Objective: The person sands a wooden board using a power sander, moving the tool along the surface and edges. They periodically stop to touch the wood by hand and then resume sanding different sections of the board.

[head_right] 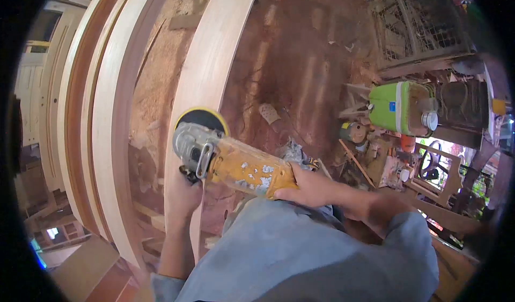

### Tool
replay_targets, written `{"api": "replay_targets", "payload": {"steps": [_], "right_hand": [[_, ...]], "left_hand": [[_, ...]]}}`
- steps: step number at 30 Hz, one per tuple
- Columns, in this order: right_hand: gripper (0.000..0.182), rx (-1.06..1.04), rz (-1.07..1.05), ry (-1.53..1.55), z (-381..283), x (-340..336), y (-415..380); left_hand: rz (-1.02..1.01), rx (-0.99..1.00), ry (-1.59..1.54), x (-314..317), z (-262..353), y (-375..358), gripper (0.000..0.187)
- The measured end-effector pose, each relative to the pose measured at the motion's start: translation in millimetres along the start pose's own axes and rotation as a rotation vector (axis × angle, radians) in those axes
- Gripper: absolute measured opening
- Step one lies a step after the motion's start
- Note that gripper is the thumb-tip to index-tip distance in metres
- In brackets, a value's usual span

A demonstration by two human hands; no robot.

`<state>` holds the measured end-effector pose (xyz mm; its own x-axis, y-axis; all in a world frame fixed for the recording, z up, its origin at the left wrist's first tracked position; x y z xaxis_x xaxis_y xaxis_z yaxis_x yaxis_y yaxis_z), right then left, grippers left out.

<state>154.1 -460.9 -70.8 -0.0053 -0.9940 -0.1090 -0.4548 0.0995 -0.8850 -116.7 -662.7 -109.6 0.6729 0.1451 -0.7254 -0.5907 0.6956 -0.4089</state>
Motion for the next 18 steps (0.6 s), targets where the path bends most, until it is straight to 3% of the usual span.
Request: {"api": "replay_targets", "payload": {"steps": [2,4,6,7,10,14,17,18], "right_hand": [[0.080,-0.083,0.052,0.093,-8,-30,6],[0.078,-0.166,0.092,0.198,-16,-69,11],[0.074,-0.025,0.125,0.270,-15,-112,19],[0.071,-0.159,0.153,0.326,-17,-131,28],[0.067,-0.234,0.158,0.542,-28,-185,41],[0.060,-0.213,0.246,0.579,-46,-265,80],[0.056,-0.112,0.355,0.591,-80,-330,88],[0.056,-0.119,0.359,0.586,-85,-352,99]], "left_hand": [[0.003,0.066,0.003,-18,49,54,0.033],[-0.096,0.037,0.205,-36,117,105,0.025],[-0.023,0.162,0.251,-35,140,164,0.025],[-0.041,0.173,0.284,-37,158,193,0.026],[-0.079,0.288,0.315,-41,217,280,0.028],[0.018,0.406,0.382,-52,291,380,0.028],[-0.053,0.371,0.473,-58,328,445,0.031],[0.156,0.528,0.600,-62,342,461,0.034]]}}
Point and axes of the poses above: each hand's wrist, its own y-axis towards the middle knuckle, its own x-axis out of the palm, z = x × y, the point moved 6 cm from there along y, towards the middle knuckle, and after that the axes turned 13 degrees about x, right-handed, at the moved point
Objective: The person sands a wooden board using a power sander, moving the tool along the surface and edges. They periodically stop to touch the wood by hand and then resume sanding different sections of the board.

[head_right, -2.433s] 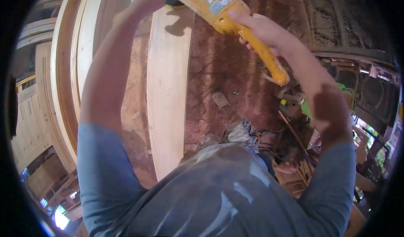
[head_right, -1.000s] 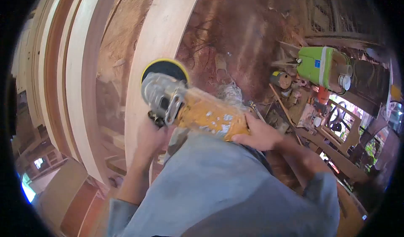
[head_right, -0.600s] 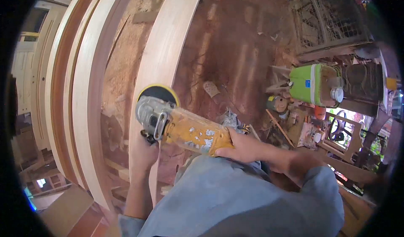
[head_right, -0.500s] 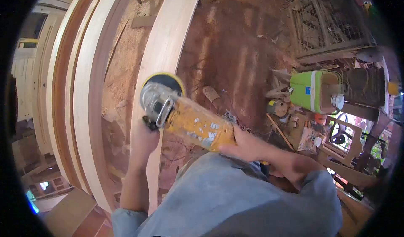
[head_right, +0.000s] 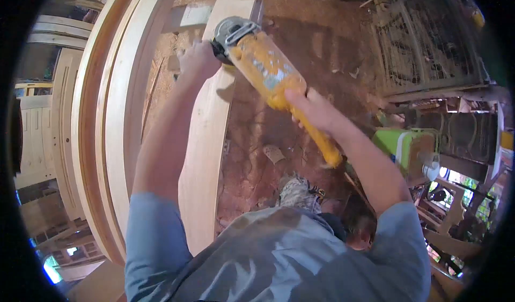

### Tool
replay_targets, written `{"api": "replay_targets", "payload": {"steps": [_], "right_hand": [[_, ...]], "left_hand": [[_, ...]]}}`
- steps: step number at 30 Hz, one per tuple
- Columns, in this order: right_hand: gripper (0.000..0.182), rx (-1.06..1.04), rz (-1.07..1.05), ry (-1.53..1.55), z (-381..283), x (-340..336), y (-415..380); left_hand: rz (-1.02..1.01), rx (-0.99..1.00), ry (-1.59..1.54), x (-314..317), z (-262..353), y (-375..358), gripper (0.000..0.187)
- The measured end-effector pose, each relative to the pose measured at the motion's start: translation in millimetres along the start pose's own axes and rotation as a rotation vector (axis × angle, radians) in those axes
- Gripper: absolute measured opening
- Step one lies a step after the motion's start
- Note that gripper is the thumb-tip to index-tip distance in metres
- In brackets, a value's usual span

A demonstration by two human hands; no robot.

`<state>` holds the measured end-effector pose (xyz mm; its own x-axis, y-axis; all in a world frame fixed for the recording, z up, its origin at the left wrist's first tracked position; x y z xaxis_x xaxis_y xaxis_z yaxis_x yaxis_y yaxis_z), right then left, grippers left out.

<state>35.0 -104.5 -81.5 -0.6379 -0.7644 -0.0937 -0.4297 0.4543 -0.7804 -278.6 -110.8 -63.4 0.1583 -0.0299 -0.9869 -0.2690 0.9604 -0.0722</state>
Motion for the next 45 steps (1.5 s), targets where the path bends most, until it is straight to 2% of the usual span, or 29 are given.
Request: {"api": "replay_targets", "payload": {"steps": [1,2,4,6,8,9,10,11,13,16,18,21,22,24,26,27,29,30,31,32,33,34,36,39,40,42,44,45], "right_hand": [[0.058,-0.026,0.000,0.001,-12,-12,21],[0.060,-0.047,-0.003,0.002,-24,-23,39],[0.060,-0.013,0.016,-0.012,-51,-46,67],[0.060,0.022,0.025,-0.037,-76,-63,86],[0.066,0.000,0.082,0.052,-105,-83,98],[0.066,-0.011,0.069,0.031,-121,-91,109],[0.066,-0.002,0.048,0.056,-133,-99,121],[0.065,0.011,0.026,0.078,-144,-104,132],[0.063,-0.025,0.019,0.078,-169,-103,154],[0.062,-0.027,-0.019,0.078,-186,-91,182],[0.068,-0.095,0.008,0.061,-189,-88,170],[0.074,-0.069,0.037,0.087,-160,-75,149],[0.070,0.066,0.019,0.095,-142,-69,144],[0.066,0.068,-0.015,0.027,-120,-50,121],[0.066,0.054,-0.048,-0.017,-102,-30,97],[0.067,0.053,-0.091,-0.072,-92,-18,89],[0.066,0.018,-0.084,-0.132,-78,-8,71],[0.066,-0.004,-0.095,-0.192,-61,8,62],[0.066,-0.018,-0.065,-0.226,-51,16,47],[0.064,0.084,-0.037,-0.194,-40,30,19],[0.063,0.084,-0.190,-0.134,-38,26,23],[0.061,0.061,-0.166,-0.147,-28,40,8],[0.060,0.053,-0.158,-0.188,5,54,-23],[0.059,0.115,-0.227,-0.130,50,64,-54],[0.056,0.173,-0.205,-0.099,12,62,-50],[0.052,0.200,-0.186,-0.131,36,57,-75],[0.052,0.122,-0.292,-0.130,43,62,-88],[0.052,0.110,-0.291,-0.141,56,62,-99]], "left_hand": [[0.207,0.103,0.169,-9,5,11,0.037],[0.211,0.098,0.167,-7,6,10,0.037],[0.623,0.252,-0.047,-24,18,-24,0.028],[0.649,0.177,-0.235,4,6,-75,0.033],[0.525,0.057,-0.160,59,-9,-145,0.041],[0.407,-0.066,-0.237,88,-15,-183,0.051],[0.341,-0.122,-0.122,121,-22,-226,0.054],[0.285,-0.243,-0.258,116,-16,-263,0.056],[0.152,-0.356,-0.287,129,-15,-330,0.058],[0.188,-0.481,-0.134,134,-17,-385,0.060],[0.193,-0.477,-0.179,139,-23,-392,0.060],[0.323,-0.420,-0.108,149,-17,-382,0.060],[0.323,-0.461,-0.119,145,-17,-385,0.059],[0.331,-0.497,-0.129,128,-15,-387,0.059],[0.032,-0.568,-0.157,119,-14,-379,0.059],[0.037,-0.571,-0.159,122,-17,-376,0.059],[0.298,-0.535,-0.232,117,-15,-375,0.072],[0.281,-0.521,-0.166,117,-12,-374,0.079],[0.385,-0.550,-0.187,134,-19,-377,0.081],[0.507,-0.491,-0.228,132,-15,-380,0.071],[0.108,-0.505,-0.274,115,-13,-364,0.063],[0.261,-0.480,-0.265,126,-12,-384,0.063],[0.194,-0.563,-0.235,131,1,-433,0.059],[0.324,-0.672,-0.172,127,9,-512,0.063],[0.270,-0.696,-0.172,96,-23,-500,0.063],[0.285,-0.875,0.003,100,-28,-565,0.061],[0.648,-0.917,0.139,79,-43,-613,0.056],[0.662,-0.925,0.137,74,-35,-624,0.056]]}}
Point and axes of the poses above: each hand's wrist, its own y-axis towards the middle knuckle, its own x-axis out of the palm, z = x × y, the point moved 6 cm from there along y, towards the middle knuckle, and after that the axes turned 13 degrees about x, right-handed, at the moved point
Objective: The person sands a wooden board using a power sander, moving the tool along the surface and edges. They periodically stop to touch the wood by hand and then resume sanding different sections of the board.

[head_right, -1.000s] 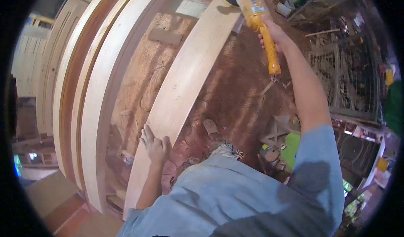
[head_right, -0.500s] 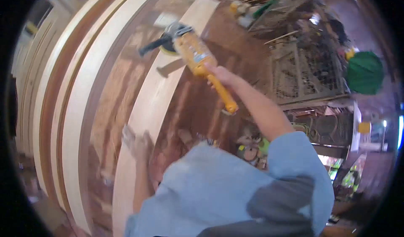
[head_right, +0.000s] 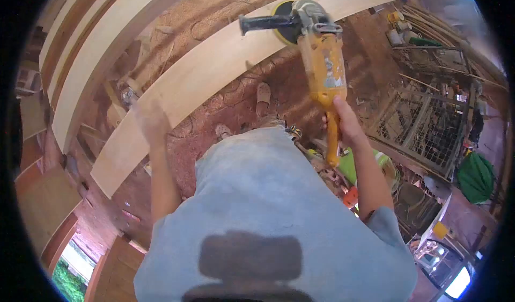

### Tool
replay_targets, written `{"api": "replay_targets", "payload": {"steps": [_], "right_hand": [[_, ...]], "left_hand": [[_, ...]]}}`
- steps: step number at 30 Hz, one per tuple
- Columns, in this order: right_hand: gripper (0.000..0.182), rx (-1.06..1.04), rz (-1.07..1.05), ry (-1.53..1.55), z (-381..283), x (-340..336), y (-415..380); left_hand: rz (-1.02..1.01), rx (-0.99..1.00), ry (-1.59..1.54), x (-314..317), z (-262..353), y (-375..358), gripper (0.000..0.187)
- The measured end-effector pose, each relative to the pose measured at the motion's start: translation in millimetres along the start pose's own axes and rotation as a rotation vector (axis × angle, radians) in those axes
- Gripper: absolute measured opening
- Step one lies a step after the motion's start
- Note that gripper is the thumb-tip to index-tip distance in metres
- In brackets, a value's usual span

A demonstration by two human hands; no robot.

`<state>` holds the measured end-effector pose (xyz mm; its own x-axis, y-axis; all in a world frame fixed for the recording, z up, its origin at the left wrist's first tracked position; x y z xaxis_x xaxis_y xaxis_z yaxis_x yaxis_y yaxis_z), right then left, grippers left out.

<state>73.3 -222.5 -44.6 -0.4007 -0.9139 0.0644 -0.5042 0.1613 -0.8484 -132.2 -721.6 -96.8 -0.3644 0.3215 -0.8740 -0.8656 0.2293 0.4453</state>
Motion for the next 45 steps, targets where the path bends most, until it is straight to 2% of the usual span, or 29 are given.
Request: {"api": "replay_targets", "payload": {"steps": [2,3,5,6,8,10,12,15,16,19,21,22,23,24,25,27,28,30,31,32,33,34,35,36,37,38,40,42,45], "right_hand": [[0.056,0.012,0.066,-0.023,53,31,-23],[0.056,0.003,0.077,-0.032,70,45,-31],[0.051,-0.047,0.024,-0.118,91,68,-41],[0.053,-0.045,-0.021,-0.140,106,85,-42],[0.058,-0.132,-0.063,-0.244,131,95,-46],[0.062,-0.261,-0.101,-0.362,135,111,-61],[0.066,-0.307,-0.196,-0.385,138,132,-71],[0.069,-0.179,-0.355,-0.447,153,152,-63],[0.069,-0.240,-0.398,-0.449,147,176,-59],[0.061,-0.317,-0.568,-0.496,133,229,-54],[0.064,-0.223,-0.547,-0.781,103,261,-75],[0.071,-0.221,-0.591,-0.858,126,263,-35],[0.078,-0.208,-0.638,-0.935,149,265,8],[0.078,-0.227,-0.639,-0.944,139,278,13],[0.080,-0.219,-0.646,-0.969,129,293,8],[0.084,-0.183,-0.676,-1.012,115,326,-17],[0.084,-0.175,-0.698,-1.014,97,342,-39],[0.087,-0.033,-0.770,-1.059,66,362,-76],[0.089,-0.233,-0.784,-1.029,72,362,-57],[0.090,-0.233,-0.782,-1.062,69,363,-53],[0.091,-0.207,-0.825,-0.999,61,362,-58],[0.092,-0.166,-0.644,-1.146,61,352,-44],[0.091,-0.218,-0.584,-1.212,80,339,-12],[0.096,-0.139,-0.545,-1.228,68,329,-18],[0.095,-0.207,-0.562,-1.150,58,322,-21],[0.085,-0.065,-0.519,-1.169,54,305,-25],[0.087,-0.158,-0.461,-1.089,51,263,-11],[0.080,-0.074,-0.486,-0.818,29,232,-19],[0.076,-0.009,-0.386,-0.626,5,165,-9]], "left_hand": [[0.123,-0.385,-0.388,-40,-40,-39,0.050],[0.130,-0.391,-0.403,-51,-39,-42,0.050],[0.079,-0.440,-0.808,-49,-16,-37,0.046],[0.098,-0.431,-0.834,-40,-26,-44,0.046],[-0.027,-0.139,-0.876,-22,-1,-47,0.045],[0.100,-0.279,-1.056,-34,29,-45,0.040],[0.185,-0.286,-1.171,-32,32,-57,0.035],[0.047,-0.313,-1.102,-56,9,-90,0.029],[0.003,-0.373,-1.081,-54,-17,-103,0.026],[0.050,-0.554,-1.131,-92,-60,-140,0.025],[0.075,-0.546,-1.074,-90,-103,-181,0.031],[0.071,-0.518,-0.969,-95,-122,-198,0.035],[0.043,-0.638,-1.012,-95,-139,-217,0.033],[0.012,-0.759,-1.048,-100,-154,-233,0.031],[0.029,-0.753,-1.046,-113,-166,-246,0.031],[-0.216,-0.682,-0.870,-133,-176,-268,0.057],[-0.003,-0.665,-0.932,-139,-169,-269,0.052],[0.158,-0.663,-0.990,-103,-220,-303,0.042],[0.173,-0.650,-0.626,-162,-160,-252,0.040],[0.050,-0.631,-0.552,-176,-156,-243,0.030],[0.158,-0.726,-0.521,-181,-142,-237,0.030],[0.030,-0.889,-0.681,-161,-162,-259,0.031],[0.011,-0.793,-0.624,-178,-129,-221,0.032],[0.125,-0.612,-0.580,-161,-139,-235,0.028],[0.077,-0.793,-0.639,-164,-120,-215,0.025],[0.036,-0.977,-0.698,-165,-96,-200,0.023],[0.020,-0.886,-0.753,-145,-71,-175,0.022],[-0.011,-0.814,-0.667,-126,-33,-137,0.027],[-0.174,-0.777,-0.717,-84,22,-73,0.034]]}}
Point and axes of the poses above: each hand's wrist, its own y-axis towards the middle knuckle, its own x-axis out of the palm, z = x × y, the point moved 6 cm from there along y, towards the middle knuckle, and after that the axes turned 13 degrees about x, right-handed, at the moved point
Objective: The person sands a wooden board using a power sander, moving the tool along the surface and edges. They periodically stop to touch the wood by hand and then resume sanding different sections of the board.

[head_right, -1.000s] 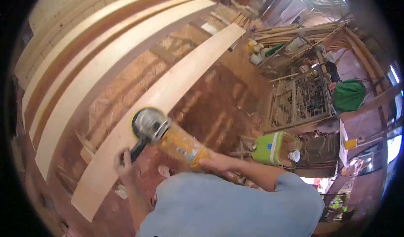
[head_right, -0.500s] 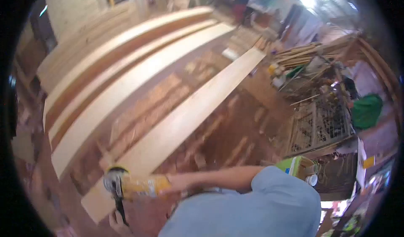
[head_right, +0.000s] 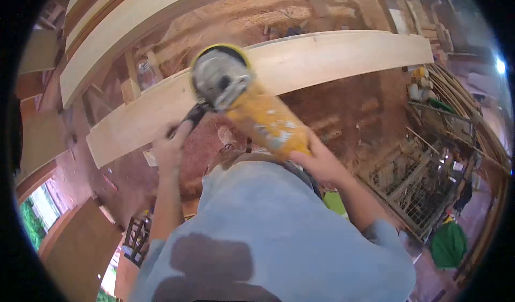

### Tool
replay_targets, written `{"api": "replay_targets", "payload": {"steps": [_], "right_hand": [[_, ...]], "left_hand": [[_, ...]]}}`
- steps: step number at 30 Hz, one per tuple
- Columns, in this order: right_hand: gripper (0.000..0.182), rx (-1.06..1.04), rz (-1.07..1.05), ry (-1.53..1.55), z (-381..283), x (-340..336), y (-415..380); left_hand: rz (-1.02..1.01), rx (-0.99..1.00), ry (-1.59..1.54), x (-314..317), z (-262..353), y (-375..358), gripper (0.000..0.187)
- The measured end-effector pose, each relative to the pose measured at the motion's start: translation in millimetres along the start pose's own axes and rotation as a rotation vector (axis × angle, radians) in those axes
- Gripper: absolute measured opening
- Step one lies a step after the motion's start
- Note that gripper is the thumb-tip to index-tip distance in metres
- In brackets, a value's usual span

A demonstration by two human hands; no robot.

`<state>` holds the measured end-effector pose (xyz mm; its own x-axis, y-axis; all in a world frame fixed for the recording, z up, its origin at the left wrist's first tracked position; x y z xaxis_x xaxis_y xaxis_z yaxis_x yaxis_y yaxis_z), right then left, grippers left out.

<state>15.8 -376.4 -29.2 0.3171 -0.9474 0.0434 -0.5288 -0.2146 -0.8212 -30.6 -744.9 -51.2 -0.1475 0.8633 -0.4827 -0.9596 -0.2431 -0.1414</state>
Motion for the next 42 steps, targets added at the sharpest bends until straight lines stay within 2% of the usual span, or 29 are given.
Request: {"api": "replay_targets", "payload": {"steps": [3,5,7,8,10,12,13,14,15,16,18,19,21,23,25,27,31,32,33,37,42], "right_hand": [[0.076,-0.015,0.033,0.112,26,-59,-7],[0.076,-0.050,0.049,0.158,42,-94,-9],[0.073,-0.011,0.215,0.114,60,-129,-14],[0.073,-0.009,0.201,0.119,60,-135,-18],[0.070,0.041,0.312,0.174,60,-153,-32],[0.063,0.010,0.326,0.188,89,-179,-34],[0.061,0.041,0.334,0.266,112,-198,-39],[0.059,0.076,0.343,0.343,128,-204,-44],[0.058,0.061,0.398,0.459,135,-204,-53],[0.058,0.067,0.391,0.451,136,-195,-59],[0.059,0.147,0.552,0.693,149,-181,-82],[0.059,0.149,0.563,0.689,162,-179,-89],[0.065,0.034,0.376,0.575,177,-165,-93],[0.066,0.039,0.339,0.469,192,-146,-97],[0.070,0.029,0.226,0.332,186,-107,-90],[0.073,0.028,0.231,0.242,179,-72,-83],[0.082,0.059,0.217,0.106,124,22,-75],[0.084,0.043,0.193,0.040,113,40,-71],[0.082,0.023,0.129,0.102,107,56,-65],[0.085,0.023,0.081,0.081,83,103,-50],[0.090,0.146,-0.017,-0.171,34,169,-31]], "left_hand": [[-0.162,-0.092,-0.107,69,44,27,0.039],[-0.153,0.077,-0.049,108,63,45,0.037],[-0.165,0.145,-0.132,148,74,59,0.040],[-0.204,0.184,-0.107,165,86,67,0.042],[-0.266,0.269,-0.079,199,112,78,0.047],[-0.280,0.395,-0.053,240,127,84,0.052],[-0.297,0.356,-0.053,254,139,83,0.053],[-0.312,0.425,-0.106,266,150,79,0.055],[-0.386,0.401,-0.051,283,154,76,0.055],[-0.380,0.391,-0.050,289,158,71,0.055],[-0.377,0.501,-0.039,292,171,52,0.054],[-0.471,0.430,-0.058,291,167,44,0.051],[-0.493,0.417,-0.046,273,154,29,0.051],[-0.468,0.406,-0.036,240,128,11,0.050],[-0.387,0.346,-0.064,185,92,-4,0.046],[-0.290,0.275,-0.068,122,63,-21,0.039],[-0.141,0.247,-0.099,25,14,-50,0.031],[-0.123,0.194,-0.097,4,3,-56,0.030],[-0.105,0.143,-0.092,-17,-8,-61,0.029],[0.005,0.056,-0.140,-73,-49,-83,0.027],[0.110,-0.013,-0.084,-144,-87,-100,0.025]]}}
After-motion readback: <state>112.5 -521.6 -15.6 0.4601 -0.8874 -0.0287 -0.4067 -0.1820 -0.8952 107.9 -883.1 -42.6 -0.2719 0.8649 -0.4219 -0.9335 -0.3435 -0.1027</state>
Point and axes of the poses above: each hand's wrist, its own y-axis towards the middle knuckle, its own x-axis out of the palm, z = x × y, the point moved 6 cm from there along y, towards the middle knuckle, and after that the axes turned 13 degrees about x, right-handed, at the moved point
